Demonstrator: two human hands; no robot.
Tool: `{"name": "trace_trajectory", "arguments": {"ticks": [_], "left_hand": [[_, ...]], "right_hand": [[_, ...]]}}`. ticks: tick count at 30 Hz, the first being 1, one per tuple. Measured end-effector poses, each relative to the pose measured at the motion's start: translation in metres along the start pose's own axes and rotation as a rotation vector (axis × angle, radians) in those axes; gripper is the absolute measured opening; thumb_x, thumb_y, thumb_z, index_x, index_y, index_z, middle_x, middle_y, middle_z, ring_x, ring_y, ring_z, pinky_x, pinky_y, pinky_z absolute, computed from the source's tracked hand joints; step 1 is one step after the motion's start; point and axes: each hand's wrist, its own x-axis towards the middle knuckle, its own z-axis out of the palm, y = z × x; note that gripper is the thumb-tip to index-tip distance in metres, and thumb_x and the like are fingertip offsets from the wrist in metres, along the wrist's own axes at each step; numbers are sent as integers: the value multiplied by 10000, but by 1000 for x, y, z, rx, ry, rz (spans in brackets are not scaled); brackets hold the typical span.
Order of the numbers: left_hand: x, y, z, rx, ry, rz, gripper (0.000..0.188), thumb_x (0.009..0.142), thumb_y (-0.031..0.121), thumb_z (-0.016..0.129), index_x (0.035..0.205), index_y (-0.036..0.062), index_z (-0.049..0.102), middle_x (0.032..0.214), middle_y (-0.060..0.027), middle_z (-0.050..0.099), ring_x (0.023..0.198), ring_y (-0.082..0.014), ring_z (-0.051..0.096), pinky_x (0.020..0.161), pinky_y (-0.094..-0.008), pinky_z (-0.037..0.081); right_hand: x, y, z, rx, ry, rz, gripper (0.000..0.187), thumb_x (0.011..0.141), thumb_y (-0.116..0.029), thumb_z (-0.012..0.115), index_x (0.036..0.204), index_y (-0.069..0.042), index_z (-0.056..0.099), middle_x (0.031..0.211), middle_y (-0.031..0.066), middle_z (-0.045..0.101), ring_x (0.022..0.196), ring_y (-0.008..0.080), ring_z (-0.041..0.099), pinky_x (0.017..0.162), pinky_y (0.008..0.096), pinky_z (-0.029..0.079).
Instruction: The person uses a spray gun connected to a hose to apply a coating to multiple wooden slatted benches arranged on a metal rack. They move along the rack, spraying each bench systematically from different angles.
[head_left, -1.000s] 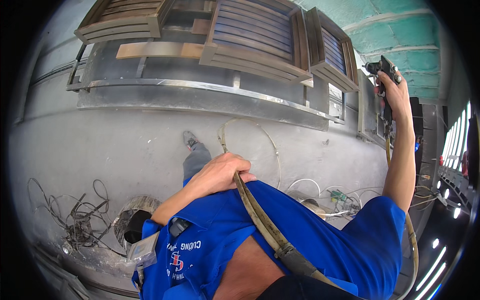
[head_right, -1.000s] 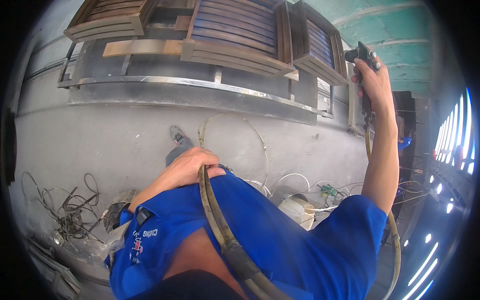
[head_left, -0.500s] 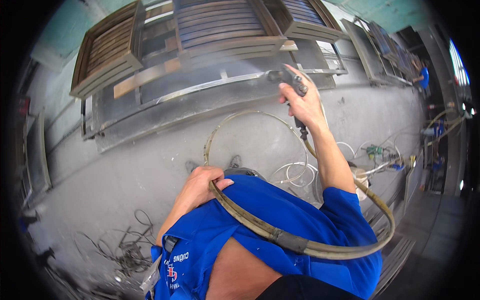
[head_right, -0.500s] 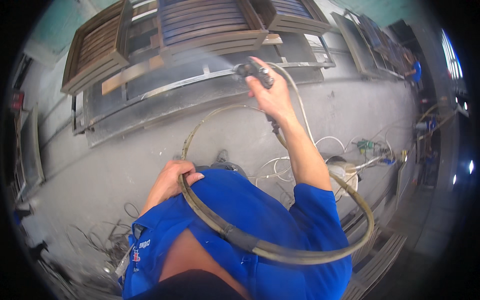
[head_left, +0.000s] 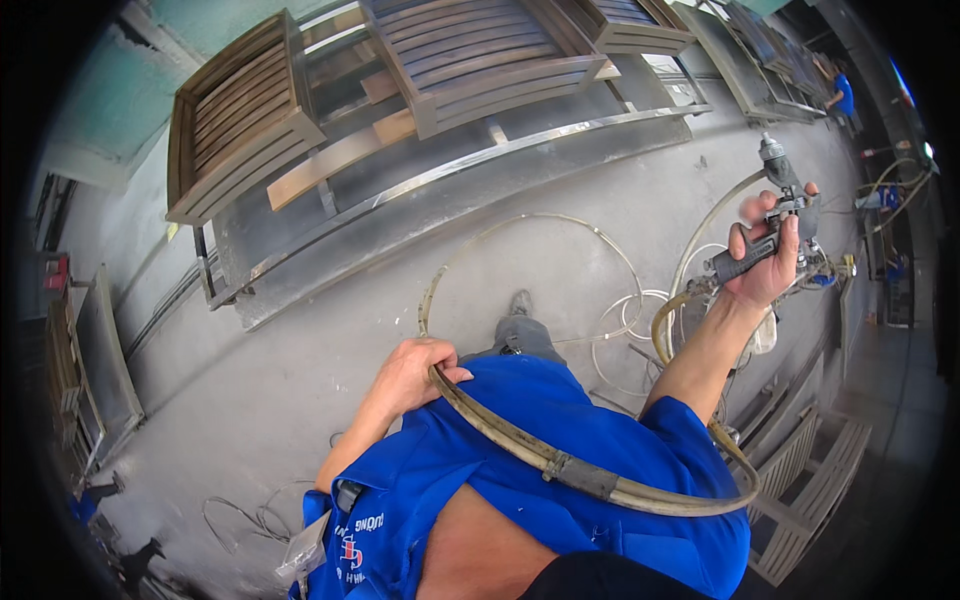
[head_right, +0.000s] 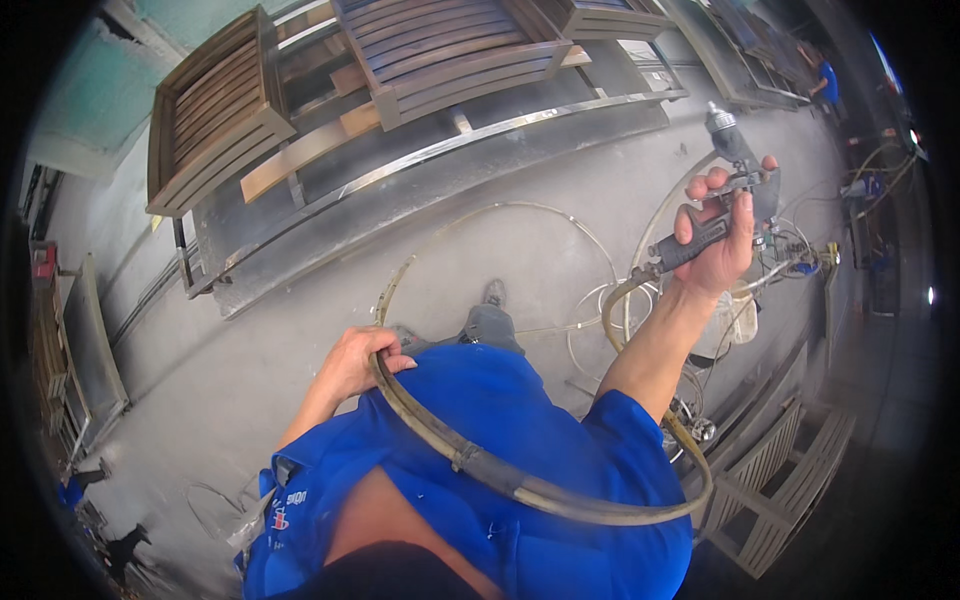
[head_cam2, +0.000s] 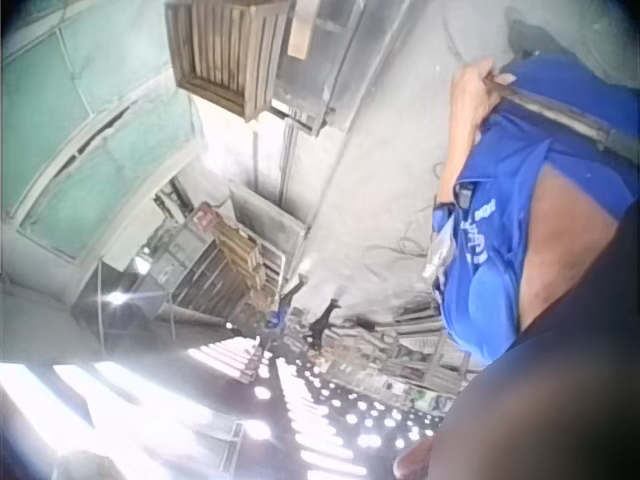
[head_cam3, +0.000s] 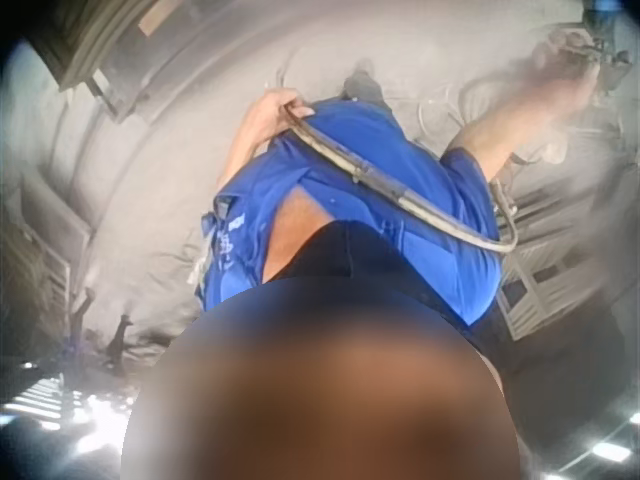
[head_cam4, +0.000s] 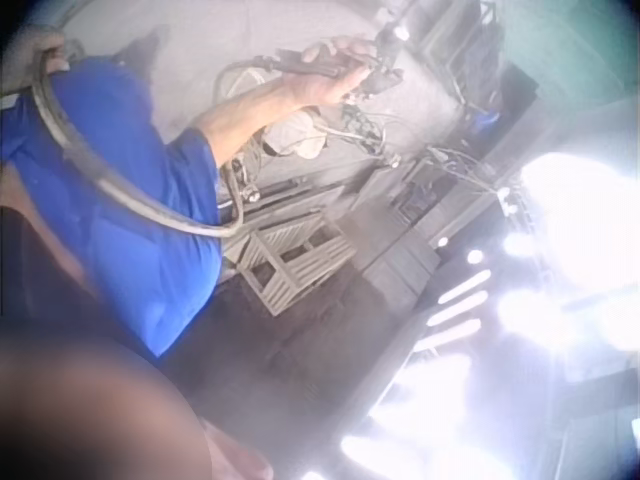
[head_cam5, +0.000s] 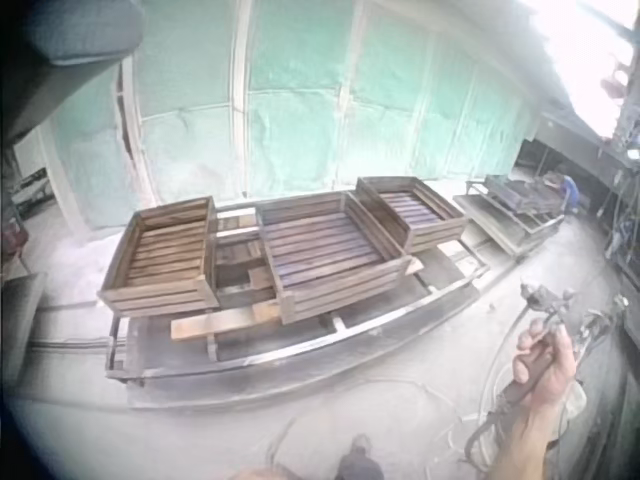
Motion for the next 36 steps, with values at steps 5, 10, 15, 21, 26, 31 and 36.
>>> {"name": "trace_trajectory", "arguments": {"ticks": [5,10,15,21,26,31,36], "left_hand": [[29,-28,-6,49,-93,115,268,822,210,857,934,81,651,819,-85,669,773,-306,653,689,-424,507],[71,-21,-12,66,-44,107,306,817,215,859,1004,81,657,976,-89,677,958,-315,663,830,-425,525],[111,-24,-7,239,-116,26,299,761,50,818,1015,58,660,1031,-104,686,1010,-361,660,874,-453,532],[135,-44,14,340,-48,-48,279,878,270,810,833,47,648,882,-166,662,845,-400,649,740,-486,508],[110,-40,11,186,94,-61,271,943,272,737,851,33,651,864,-162,654,855,-387,643,749,-480,513],[93,-51,-27,137,237,104,200,976,225,689,929,31,676,912,-146,684,932,-381,645,817,-488,519],[68,-103,-85,58,91,116,161,973,199,679,1023,48,708,988,-152,704,1015,-397,647,888,-496,516]], "right_hand": [[-16,0,-12,-33,22,-6,502,1117,-214,426,1592,-212,264,1138,160,577,1012,221,590,528,255,526],[-24,-12,-59,-98,255,-75,527,1099,-194,453,1596,-181,277,1093,149,593,925,213,629,464,240,513],[-39,-19,-104,-69,359,-107,536,1090,-182,469,1588,-193,270,1091,153,589,931,211,632,467,237,510],[-13,11,-103,-108,245,-33,627,1076,-187,500,1632,-151,215,1077,181,595,884,240,642,430,260,510],[35,67,-8,-304,-72,282,669,987,-147,646,1573,-10,351,966,171,648,746,214,663,437,232,491],[94,105,135,-697,-890,174,547,933,-82,692,1463,-35,568,1122,197,739,938,259,737,765,324,571],[139,161,295,-955,-1233,60,562,891,-38,681,1444,-94,599,1247,217,720,1067,378,724,953,396,541]]}}
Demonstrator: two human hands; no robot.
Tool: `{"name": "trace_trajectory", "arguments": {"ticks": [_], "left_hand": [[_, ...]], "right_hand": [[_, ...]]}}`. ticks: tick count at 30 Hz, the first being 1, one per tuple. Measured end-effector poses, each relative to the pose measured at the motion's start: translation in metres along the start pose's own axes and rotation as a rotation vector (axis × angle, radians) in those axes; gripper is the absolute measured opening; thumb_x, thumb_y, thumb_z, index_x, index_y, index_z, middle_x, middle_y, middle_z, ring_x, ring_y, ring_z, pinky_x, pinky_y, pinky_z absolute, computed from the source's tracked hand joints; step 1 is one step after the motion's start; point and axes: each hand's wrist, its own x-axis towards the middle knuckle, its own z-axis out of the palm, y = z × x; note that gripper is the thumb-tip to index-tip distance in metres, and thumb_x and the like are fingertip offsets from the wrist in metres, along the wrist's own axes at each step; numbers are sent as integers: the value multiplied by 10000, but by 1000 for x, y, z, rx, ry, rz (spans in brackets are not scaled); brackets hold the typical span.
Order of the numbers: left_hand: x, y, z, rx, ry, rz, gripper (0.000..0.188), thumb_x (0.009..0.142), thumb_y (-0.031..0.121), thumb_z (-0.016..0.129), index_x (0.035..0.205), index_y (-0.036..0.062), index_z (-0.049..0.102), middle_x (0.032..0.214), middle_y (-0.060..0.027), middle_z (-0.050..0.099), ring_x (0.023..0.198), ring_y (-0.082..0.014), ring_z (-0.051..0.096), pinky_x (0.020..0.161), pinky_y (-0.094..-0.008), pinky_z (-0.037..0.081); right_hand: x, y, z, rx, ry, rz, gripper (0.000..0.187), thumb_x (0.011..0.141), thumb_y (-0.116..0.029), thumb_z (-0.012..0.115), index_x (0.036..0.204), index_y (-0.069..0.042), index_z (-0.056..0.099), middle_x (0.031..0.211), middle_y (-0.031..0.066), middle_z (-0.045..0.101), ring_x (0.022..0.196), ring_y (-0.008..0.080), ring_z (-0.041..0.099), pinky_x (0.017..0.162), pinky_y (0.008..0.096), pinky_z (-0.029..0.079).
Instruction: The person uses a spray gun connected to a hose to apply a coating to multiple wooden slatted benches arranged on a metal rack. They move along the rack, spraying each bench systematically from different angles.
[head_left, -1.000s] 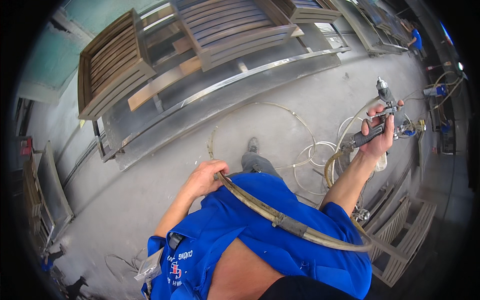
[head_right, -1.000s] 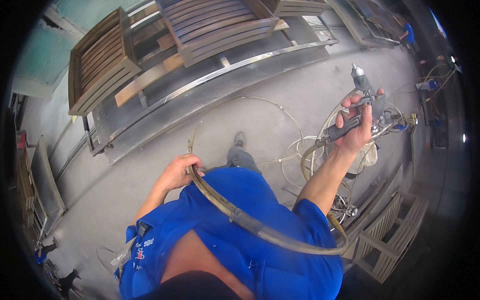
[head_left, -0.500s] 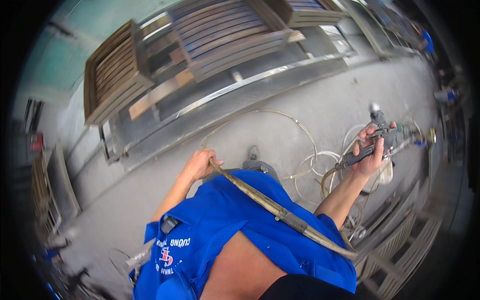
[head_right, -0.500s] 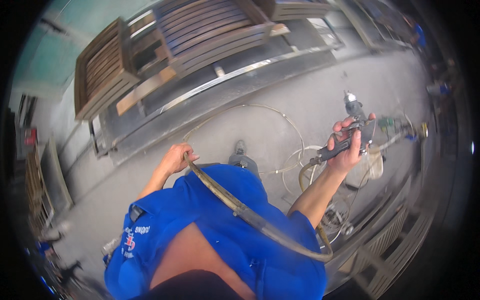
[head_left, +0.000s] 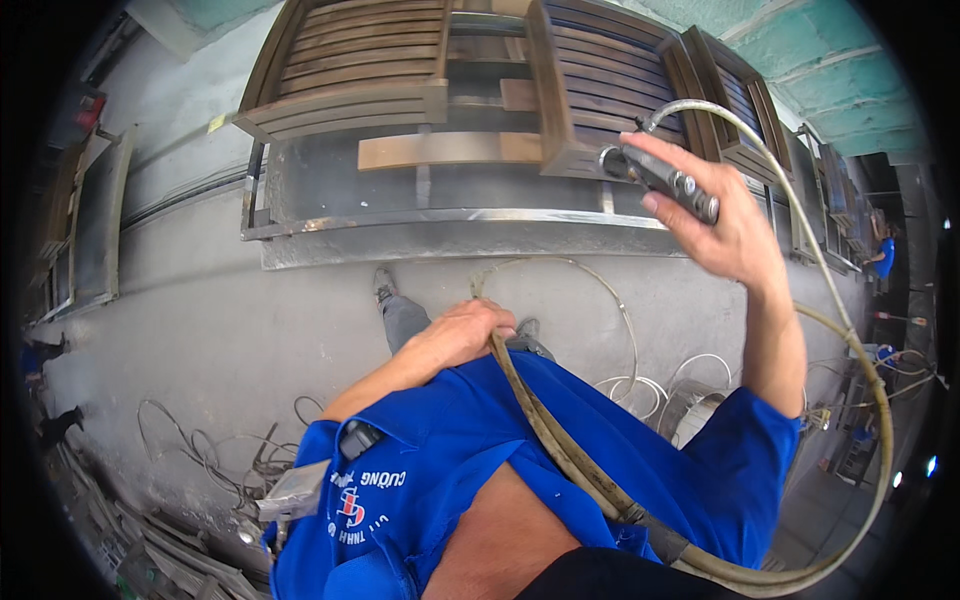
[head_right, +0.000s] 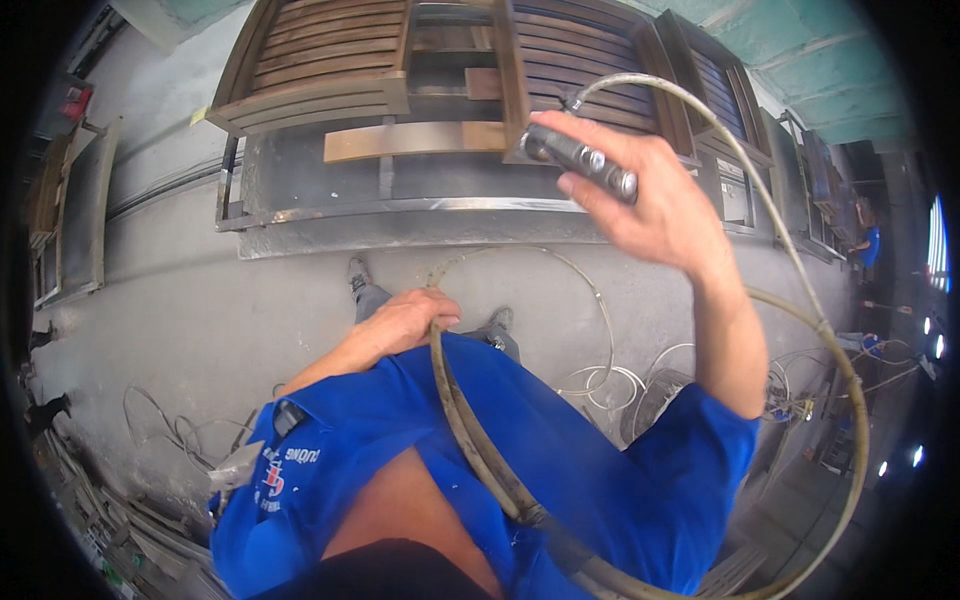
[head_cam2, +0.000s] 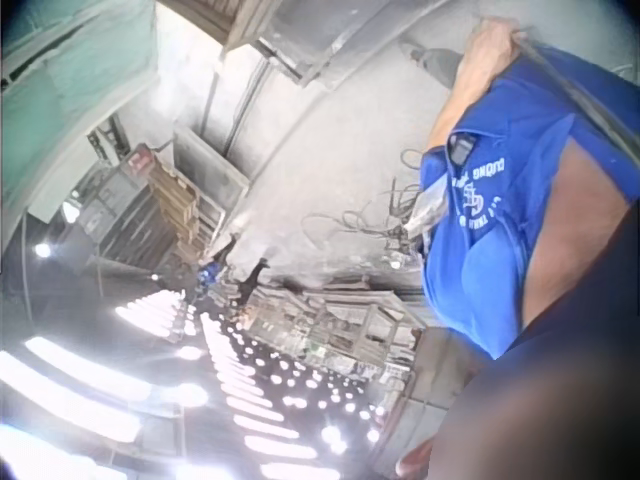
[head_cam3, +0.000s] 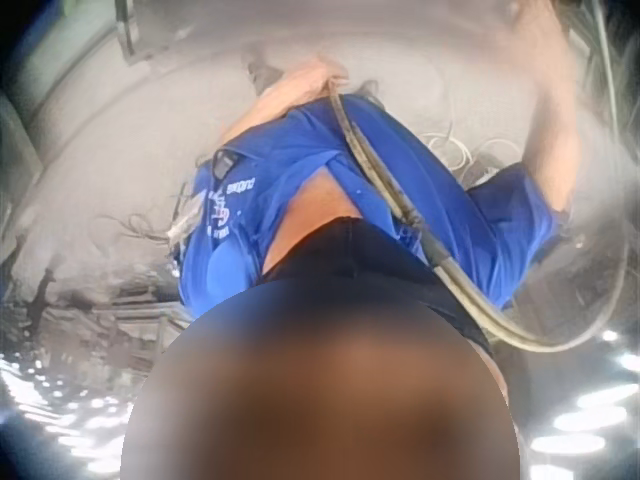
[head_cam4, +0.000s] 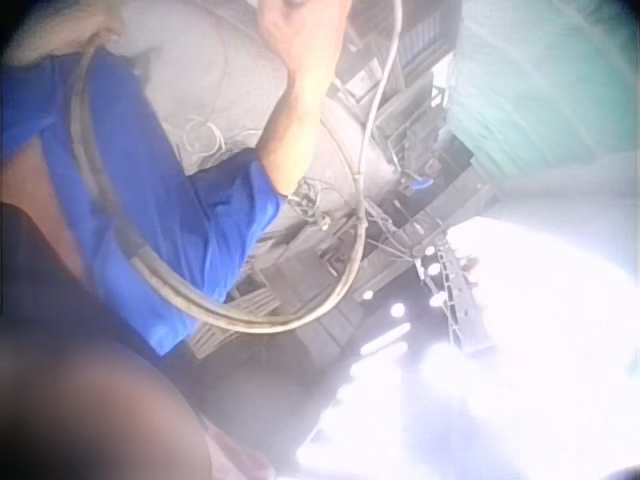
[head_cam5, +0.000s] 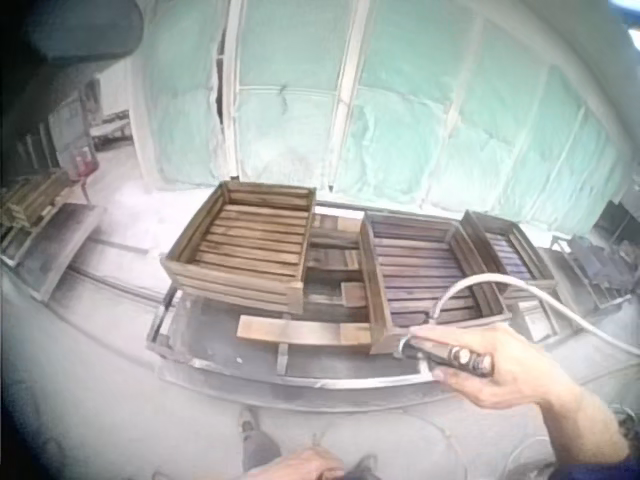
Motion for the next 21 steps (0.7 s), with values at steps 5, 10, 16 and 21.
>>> {"name": "trace_trajectory", "arguments": {"ticks": [5,10,16,21], "left_hand": [[-37,-62,-66,-138,-254,-5,125,945,181,677,975,62,700,984,-157,692,1015,-390,642,896,-490,520],[-71,-92,-105,-244,-193,125,71,870,74,640,893,39,696,915,-164,711,993,-368,672,905,-483,525],[-90,-121,-132,-290,-165,143,82,858,95,634,854,33,688,884,-193,704,977,-405,672,901,-505,511],[-89,-126,-140,-366,-255,260,48,844,79,648,850,43,679,865,-186,689,944,-403,663,872,-505,505]], "right_hand": [[148,-8,48,-264,-449,379,543,904,-65,665,1440,-125,603,1112,236,745,1071,397,721,977,438,542],[295,66,70,-546,-418,94,483,920,-103,674,1400,-117,622,1142,241,728,1068,417,700,952,450,561],[437,96,54,-742,-30,-11,385,919,-156,611,1302,-154,646,1076,186,730,947,361,707,855,441,548],[420,41,49,-584,-345,247,366,882,-133,627,1245,-119,672,1055,166,732,946,318,707,850,435,540]]}}
